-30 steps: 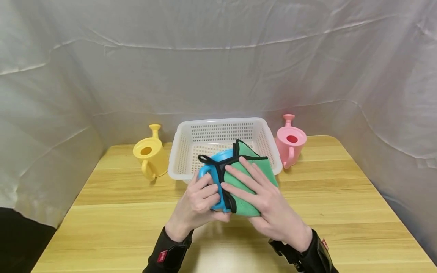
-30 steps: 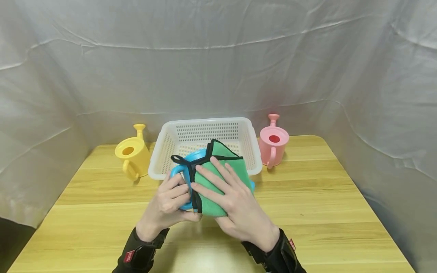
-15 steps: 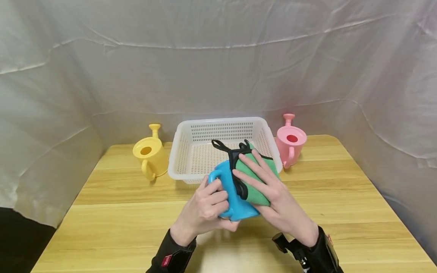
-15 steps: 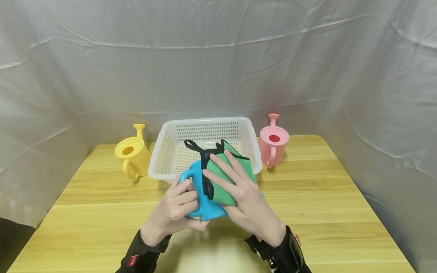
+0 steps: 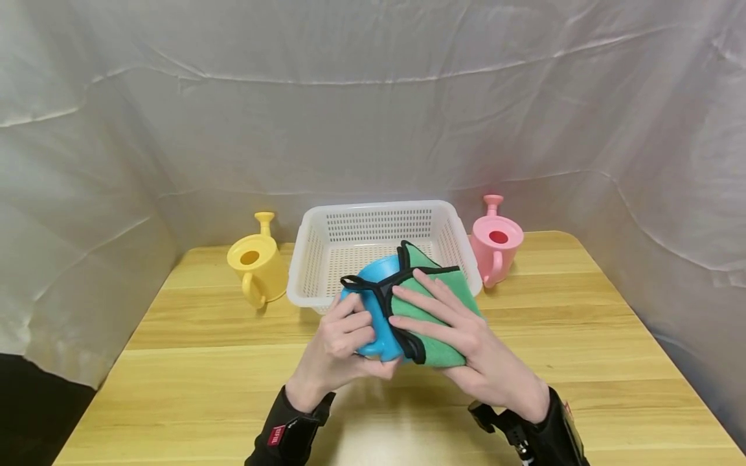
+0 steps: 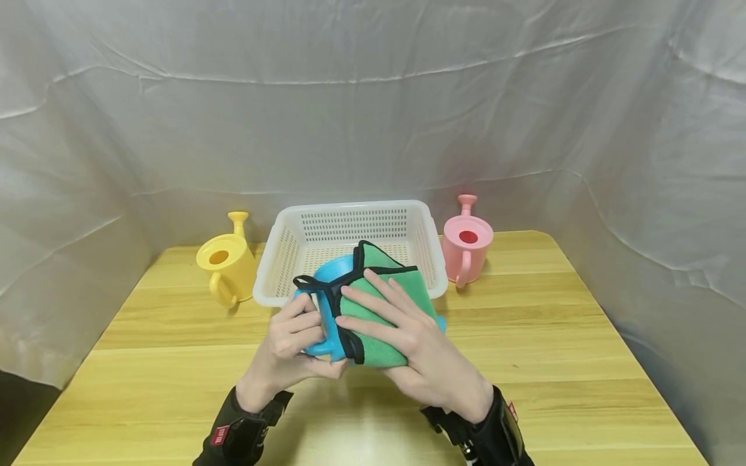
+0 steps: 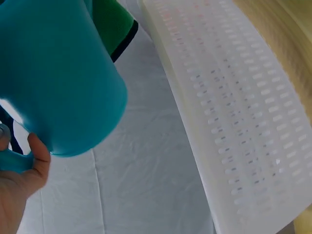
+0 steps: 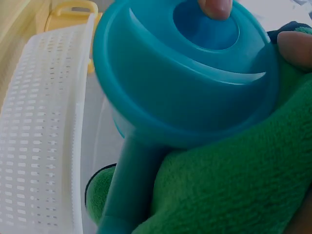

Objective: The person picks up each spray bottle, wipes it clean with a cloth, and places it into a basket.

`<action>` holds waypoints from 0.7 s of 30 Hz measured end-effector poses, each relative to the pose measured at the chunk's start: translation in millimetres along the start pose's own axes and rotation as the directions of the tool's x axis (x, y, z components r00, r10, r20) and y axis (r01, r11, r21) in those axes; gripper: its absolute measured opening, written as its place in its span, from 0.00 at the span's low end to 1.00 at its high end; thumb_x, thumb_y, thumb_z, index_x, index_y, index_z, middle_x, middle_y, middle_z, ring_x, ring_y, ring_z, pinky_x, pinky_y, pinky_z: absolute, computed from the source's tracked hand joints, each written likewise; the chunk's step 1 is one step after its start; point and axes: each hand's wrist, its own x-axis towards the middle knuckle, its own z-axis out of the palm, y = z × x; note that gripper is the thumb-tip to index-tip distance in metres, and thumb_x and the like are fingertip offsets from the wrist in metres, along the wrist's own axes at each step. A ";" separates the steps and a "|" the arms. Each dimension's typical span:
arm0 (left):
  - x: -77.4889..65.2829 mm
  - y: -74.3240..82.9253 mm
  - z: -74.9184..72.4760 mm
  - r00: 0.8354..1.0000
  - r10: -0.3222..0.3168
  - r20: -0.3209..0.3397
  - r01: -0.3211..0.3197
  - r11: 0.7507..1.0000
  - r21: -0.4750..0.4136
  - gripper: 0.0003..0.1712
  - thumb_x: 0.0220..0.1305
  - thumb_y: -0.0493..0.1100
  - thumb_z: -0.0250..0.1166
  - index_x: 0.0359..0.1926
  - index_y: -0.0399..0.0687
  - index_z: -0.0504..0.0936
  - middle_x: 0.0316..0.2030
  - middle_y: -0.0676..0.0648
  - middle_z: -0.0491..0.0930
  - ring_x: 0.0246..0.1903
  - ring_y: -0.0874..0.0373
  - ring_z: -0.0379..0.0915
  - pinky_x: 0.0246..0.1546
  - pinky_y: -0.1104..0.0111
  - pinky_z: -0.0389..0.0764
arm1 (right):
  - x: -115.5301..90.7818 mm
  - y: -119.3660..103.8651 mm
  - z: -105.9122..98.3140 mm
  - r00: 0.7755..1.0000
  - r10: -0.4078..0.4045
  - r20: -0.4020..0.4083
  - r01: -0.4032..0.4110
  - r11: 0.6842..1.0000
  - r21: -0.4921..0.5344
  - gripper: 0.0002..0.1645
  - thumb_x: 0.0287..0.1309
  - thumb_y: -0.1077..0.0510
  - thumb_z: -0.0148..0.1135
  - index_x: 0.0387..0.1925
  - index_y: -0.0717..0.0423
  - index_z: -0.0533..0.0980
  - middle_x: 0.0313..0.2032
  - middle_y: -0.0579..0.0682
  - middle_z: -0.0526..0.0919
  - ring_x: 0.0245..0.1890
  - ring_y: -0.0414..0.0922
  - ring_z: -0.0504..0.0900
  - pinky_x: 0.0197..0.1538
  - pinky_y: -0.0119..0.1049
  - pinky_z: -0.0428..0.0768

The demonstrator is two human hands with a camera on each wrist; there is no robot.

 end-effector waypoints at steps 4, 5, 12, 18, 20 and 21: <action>0.2 -3.0 1.6 0.999 -0.021 -0.043 0.018 0.998 -0.053 0.27 0.60 0.53 0.61 0.13 0.50 0.59 0.13 0.55 0.58 0.27 0.58 0.64 0.31 0.72 0.66 | -0.4 0.5 -1.0 1.000 0.004 -0.012 -0.003 1.000 0.020 0.41 0.46 0.70 0.52 0.66 0.51 0.73 0.73 0.54 0.68 0.78 0.59 0.55 0.81 0.47 0.47; 0.4 -3.6 2.0 0.998 -0.023 -0.057 0.020 0.998 -0.062 0.27 0.59 0.52 0.62 0.13 0.50 0.59 0.13 0.55 0.58 0.27 0.58 0.63 0.31 0.72 0.65 | 0.0 0.4 -1.2 1.000 -0.002 -0.018 0.002 1.000 0.020 0.41 0.46 0.70 0.52 0.66 0.51 0.73 0.72 0.54 0.68 0.78 0.59 0.55 0.81 0.47 0.47; -2.2 -2.2 0.8 0.968 -0.235 -0.089 0.215 0.958 -0.190 0.28 0.59 0.53 0.69 0.13 0.50 0.62 0.13 0.54 0.61 0.27 0.59 0.65 0.31 0.72 0.69 | 3.9 -2.9 -1.1 0.983 0.006 -0.181 0.025 0.986 0.168 0.28 0.64 0.69 0.49 0.66 0.61 0.72 0.71 0.56 0.70 0.77 0.57 0.60 0.80 0.46 0.52; -2.6 7.6 2.5 0.819 -0.573 -0.030 0.542 0.789 -0.290 0.27 0.49 0.46 0.77 0.12 0.50 0.65 0.13 0.53 0.65 0.28 0.60 0.69 0.32 0.71 0.71 | 1.3 -11.6 1.7 0.787 0.211 -0.580 0.099 0.885 0.456 0.21 0.71 0.71 0.45 0.61 0.68 0.73 0.60 0.56 0.82 0.64 0.46 0.79 0.70 0.36 0.72; -2.9 9.3 2.5 0.744 -0.668 -0.021 0.629 0.710 -0.317 0.27 0.47 0.42 0.77 0.11 0.49 0.65 0.13 0.52 0.64 0.26 0.61 0.66 0.31 0.71 0.67 | -1.5 -14.5 -0.4 0.624 0.376 -0.685 0.184 0.781 0.596 0.19 0.72 0.70 0.45 0.59 0.68 0.73 0.52 0.56 0.85 0.53 0.45 0.85 0.59 0.36 0.81; -2.9 9.9 2.1 0.703 -0.711 -0.018 0.667 0.668 -0.332 0.27 0.48 0.40 0.77 0.11 0.48 0.65 0.13 0.52 0.63 0.26 0.61 0.65 0.31 0.71 0.65 | -2.4 -16.0 -2.8 0.534 0.454 -0.713 0.234 0.731 0.641 0.17 0.73 0.69 0.44 0.58 0.67 0.73 0.48 0.55 0.86 0.48 0.44 0.87 0.54 0.36 0.84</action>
